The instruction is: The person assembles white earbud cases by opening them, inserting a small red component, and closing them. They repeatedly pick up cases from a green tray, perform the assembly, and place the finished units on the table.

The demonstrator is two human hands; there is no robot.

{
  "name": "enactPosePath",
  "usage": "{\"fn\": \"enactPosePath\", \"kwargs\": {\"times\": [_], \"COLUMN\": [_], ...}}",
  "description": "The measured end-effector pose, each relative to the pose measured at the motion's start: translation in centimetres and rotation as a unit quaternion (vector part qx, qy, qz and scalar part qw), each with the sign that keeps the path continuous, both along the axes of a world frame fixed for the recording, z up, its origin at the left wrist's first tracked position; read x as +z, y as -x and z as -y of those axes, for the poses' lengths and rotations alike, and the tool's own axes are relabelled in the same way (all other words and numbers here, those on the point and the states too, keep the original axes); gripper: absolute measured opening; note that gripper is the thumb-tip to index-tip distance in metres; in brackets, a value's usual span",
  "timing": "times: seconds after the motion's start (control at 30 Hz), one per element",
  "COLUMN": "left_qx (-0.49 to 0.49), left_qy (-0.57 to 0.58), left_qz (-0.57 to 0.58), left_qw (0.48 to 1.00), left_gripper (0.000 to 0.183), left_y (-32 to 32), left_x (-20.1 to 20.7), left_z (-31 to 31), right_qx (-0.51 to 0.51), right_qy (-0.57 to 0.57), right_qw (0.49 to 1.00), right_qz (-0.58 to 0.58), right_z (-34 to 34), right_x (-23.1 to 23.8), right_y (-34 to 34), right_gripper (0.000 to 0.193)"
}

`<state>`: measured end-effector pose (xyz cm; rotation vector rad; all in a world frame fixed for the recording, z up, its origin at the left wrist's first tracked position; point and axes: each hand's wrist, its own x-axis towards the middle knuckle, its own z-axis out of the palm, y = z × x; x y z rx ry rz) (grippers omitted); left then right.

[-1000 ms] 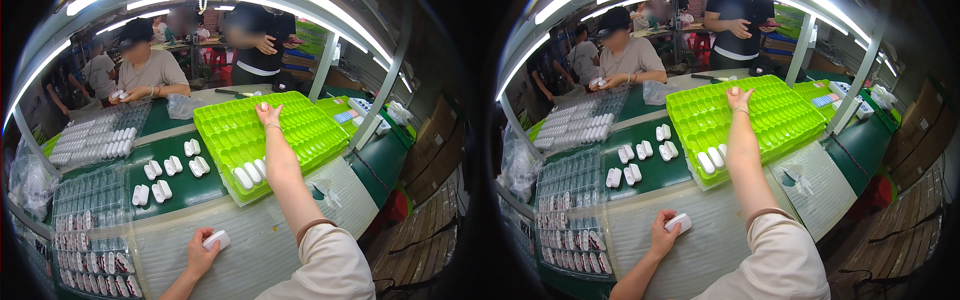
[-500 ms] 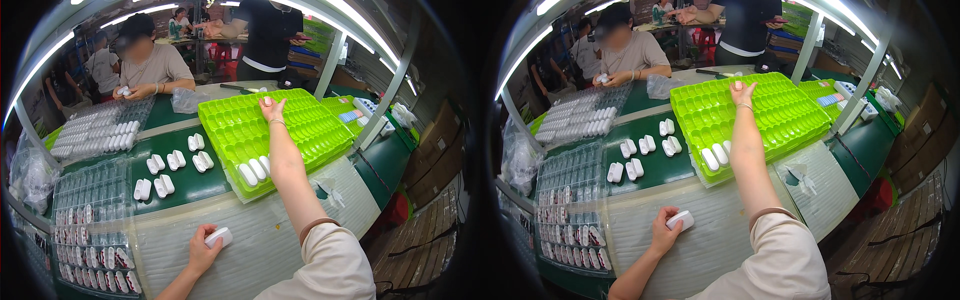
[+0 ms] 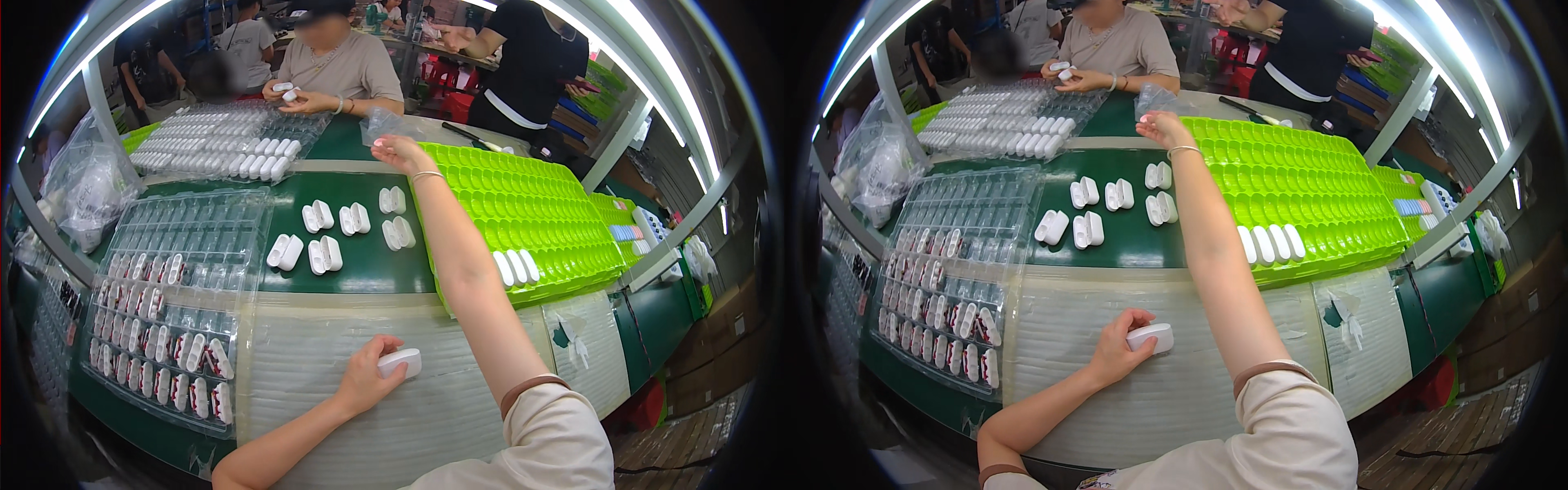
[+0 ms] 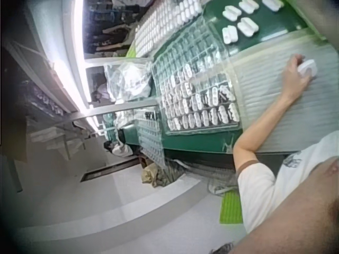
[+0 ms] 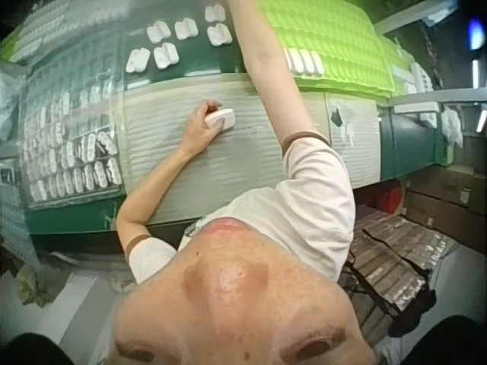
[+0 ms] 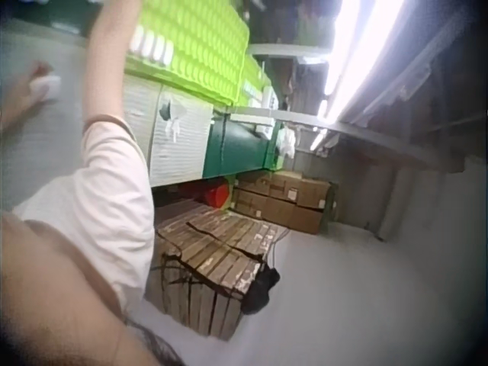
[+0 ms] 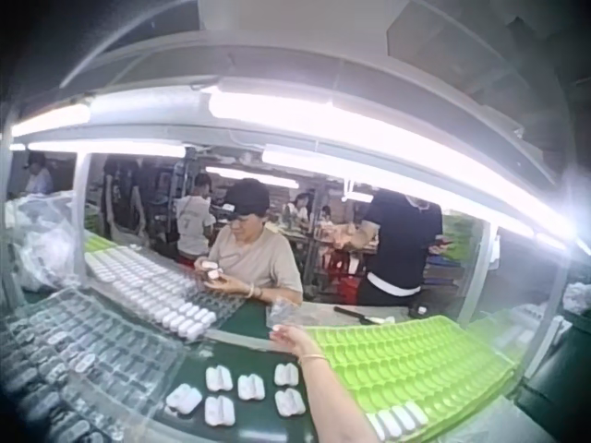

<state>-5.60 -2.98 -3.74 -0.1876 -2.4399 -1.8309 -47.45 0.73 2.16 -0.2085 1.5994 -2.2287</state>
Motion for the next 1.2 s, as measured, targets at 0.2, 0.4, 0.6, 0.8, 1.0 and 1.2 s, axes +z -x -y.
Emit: {"fn": "enactPosePath", "kwargs": {"times": [0.2, 0.4, 0.6, 0.8, 1.0, 1.2], "left_qx": [0.004, 0.004, 0.007, -0.009, 0.009, 0.056], "left_qy": [-0.007, -0.017, -0.015, -0.02, -0.043, -0.079], "left_qz": [-0.041, -0.044, -0.043, -0.043, -0.029, -0.056], "left_qw": [0.999, 0.999, 0.999, 0.999, 0.999, 0.994], "left_gripper": [0.033, 0.033, 0.032, 0.032, 0.033, 0.032], "left_y": [0.0, -0.1, -0.1, 0.0, -0.2, 0.0], "left_x": [-0.2, -0.3, -0.6, -0.3, -0.8, -0.8], "left_z": [0.0, -0.1, 0.1, -0.3, 0.3, -0.1], "right_qx": [-0.019, -0.082, -0.108, -0.098, 0.134, 0.128], "right_qy": [-0.075, 0.033, -0.094, -0.147, -0.097, -0.115], "right_qw": [0.995, 0.993, 0.989, 0.981, 0.972, 0.944], "right_qz": [0.058, 0.079, 0.02, -0.08, -0.169, -0.28], "right_z": [6.0, 7.2, 5.9, 3.9, 0.9, -10.8], "right_x": [-4.7, -7.1, -6.7, -1.2, 1.4, -3.2], "right_y": [-1.6, -0.6, -1.1, -5.6, -22.4, -33.9], "right_gripper": [0.036, 0.066, 0.055, 0.046, 0.042, 0.045]}}
